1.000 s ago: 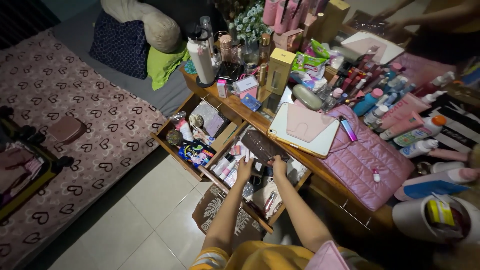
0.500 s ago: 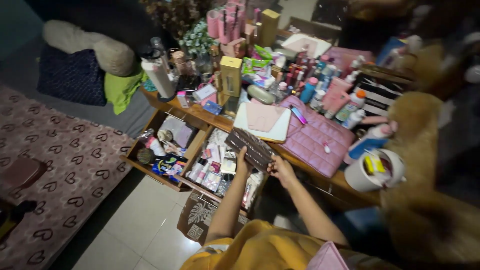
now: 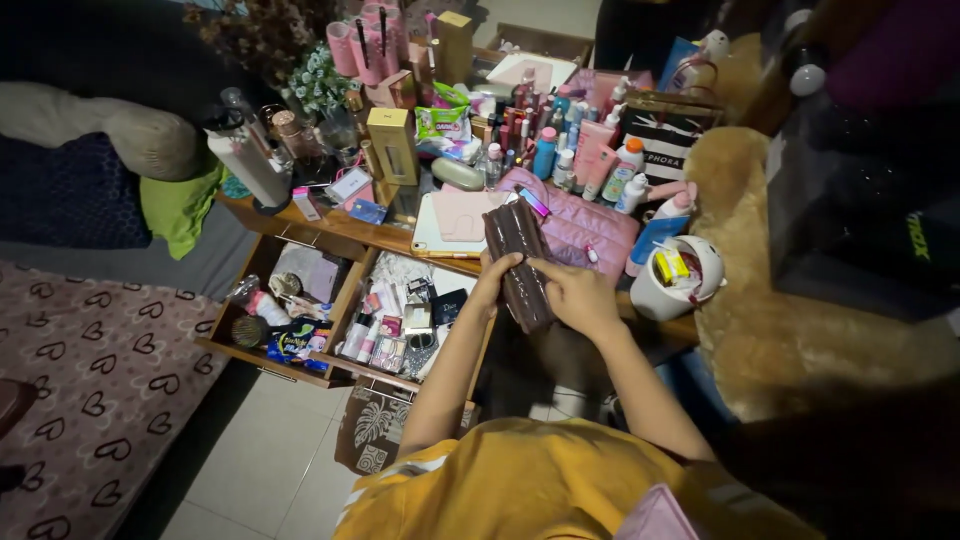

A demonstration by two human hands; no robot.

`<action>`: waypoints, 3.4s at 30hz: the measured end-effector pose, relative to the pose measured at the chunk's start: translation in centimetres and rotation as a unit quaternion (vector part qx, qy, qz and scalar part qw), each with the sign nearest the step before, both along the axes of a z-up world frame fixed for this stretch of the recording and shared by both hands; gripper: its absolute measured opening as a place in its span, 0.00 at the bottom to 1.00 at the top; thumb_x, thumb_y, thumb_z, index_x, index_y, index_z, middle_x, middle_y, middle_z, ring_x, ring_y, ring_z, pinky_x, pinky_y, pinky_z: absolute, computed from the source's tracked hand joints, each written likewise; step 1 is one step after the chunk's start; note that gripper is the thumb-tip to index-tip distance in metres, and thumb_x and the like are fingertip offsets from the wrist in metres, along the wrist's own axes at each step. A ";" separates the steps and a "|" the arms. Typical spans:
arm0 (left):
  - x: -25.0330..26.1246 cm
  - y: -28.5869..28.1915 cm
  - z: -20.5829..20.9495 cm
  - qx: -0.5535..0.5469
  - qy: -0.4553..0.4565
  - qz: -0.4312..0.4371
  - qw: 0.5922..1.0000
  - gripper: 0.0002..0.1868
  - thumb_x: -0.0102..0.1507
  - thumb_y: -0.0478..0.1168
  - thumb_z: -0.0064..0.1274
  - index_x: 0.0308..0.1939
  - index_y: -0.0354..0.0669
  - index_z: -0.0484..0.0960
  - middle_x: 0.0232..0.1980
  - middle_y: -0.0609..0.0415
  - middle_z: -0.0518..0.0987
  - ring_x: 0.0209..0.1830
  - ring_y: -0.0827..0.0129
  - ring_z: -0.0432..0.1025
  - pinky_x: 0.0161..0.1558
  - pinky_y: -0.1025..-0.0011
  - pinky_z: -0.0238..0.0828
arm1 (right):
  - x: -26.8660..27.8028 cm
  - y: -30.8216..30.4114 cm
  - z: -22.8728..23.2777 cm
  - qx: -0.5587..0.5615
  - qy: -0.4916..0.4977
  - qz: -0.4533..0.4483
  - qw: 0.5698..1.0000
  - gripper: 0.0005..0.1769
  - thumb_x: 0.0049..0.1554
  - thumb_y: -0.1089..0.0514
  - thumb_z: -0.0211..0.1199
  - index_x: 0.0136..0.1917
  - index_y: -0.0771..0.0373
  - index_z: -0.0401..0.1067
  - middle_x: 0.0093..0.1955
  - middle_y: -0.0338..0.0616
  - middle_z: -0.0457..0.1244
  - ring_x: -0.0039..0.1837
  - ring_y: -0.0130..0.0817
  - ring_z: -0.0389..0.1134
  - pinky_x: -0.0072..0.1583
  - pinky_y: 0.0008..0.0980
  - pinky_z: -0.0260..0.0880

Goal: The person sorts through cosmetics, toiletries, and small containers on a vanity, placing them into different travel cases and bags before moving the bags toward a suitcase on the bed.

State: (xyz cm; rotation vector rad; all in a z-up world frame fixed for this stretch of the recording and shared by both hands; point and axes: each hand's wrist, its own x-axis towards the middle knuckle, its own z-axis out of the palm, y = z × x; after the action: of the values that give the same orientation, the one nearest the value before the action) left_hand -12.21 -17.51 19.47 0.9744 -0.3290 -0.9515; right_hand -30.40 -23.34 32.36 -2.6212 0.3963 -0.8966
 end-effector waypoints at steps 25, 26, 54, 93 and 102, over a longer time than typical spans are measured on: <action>1.7 -0.9 -3.7 -0.193 0.226 -0.230 0.927 0.37 0.61 0.56 0.53 0.67 0.36 0.74 0.62 0.39 0.79 0.57 0.52 0.77 0.60 0.56 0.75 | -4.5 -1.2 2.6 -0.027 0.003 0.036 0.999 0.25 0.50 0.64 0.59 0.59 0.46 0.80 0.38 0.44 0.69 0.38 0.44 0.70 0.41 0.38 0.70; 1.7 -0.8 -3.5 -0.182 0.231 -0.221 0.930 0.37 0.61 0.58 0.52 0.68 0.37 0.74 0.62 0.39 0.78 0.58 0.52 0.76 0.61 0.56 0.74 | -4.6 -1.3 2.4 0.004 0.004 0.015 1.000 0.26 0.51 0.65 0.59 0.61 0.47 0.79 0.36 0.45 0.68 0.37 0.43 0.69 0.41 0.38 0.69; -5.0 -8.6 2.7 0.005 0.274 -0.198 0.941 0.43 0.54 0.73 0.46 0.60 0.46 0.77 0.56 0.41 0.80 0.52 0.45 0.74 0.50 0.38 0.71 | -12.7 -8.7 -10.4 -0.224 -0.094 0.024 0.970 0.20 0.45 0.66 0.69 0.52 0.57 0.83 0.57 0.39 0.68 0.61 0.41 0.68 0.61 0.40 0.71; 7.3 -15.7 -8.3 0.144 -0.042 -0.239 0.959 0.48 0.56 0.53 0.61 0.77 0.47 0.56 0.57 0.46 0.78 0.51 0.59 0.76 0.46 0.60 0.75 | 14.5 -28.6 -19.5 0.187 0.170 0.143 0.957 0.11 0.48 0.53 0.75 0.46 0.51 0.82 0.79 0.44 0.56 0.80 0.57 0.44 0.78 0.57 0.39; 7.6 -17.3 -14.6 0.125 -0.260 -0.247 0.925 0.69 0.47 0.35 0.73 0.81 0.44 0.39 0.61 0.42 0.77 0.57 0.62 0.74 0.57 0.65 0.73 | 17.6 -32.3 -19.2 0.223 0.114 0.111 0.962 0.11 0.53 0.54 0.70 0.47 0.59 0.77 0.64 0.48 0.70 0.60 0.42 0.72 0.61 0.36 0.72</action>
State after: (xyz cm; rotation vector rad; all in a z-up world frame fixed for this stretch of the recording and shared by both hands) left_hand -4.61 -34.79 4.89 1.4173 -0.9521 -1.1978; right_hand -12.80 -55.62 13.18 -2.2907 0.3089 -0.3756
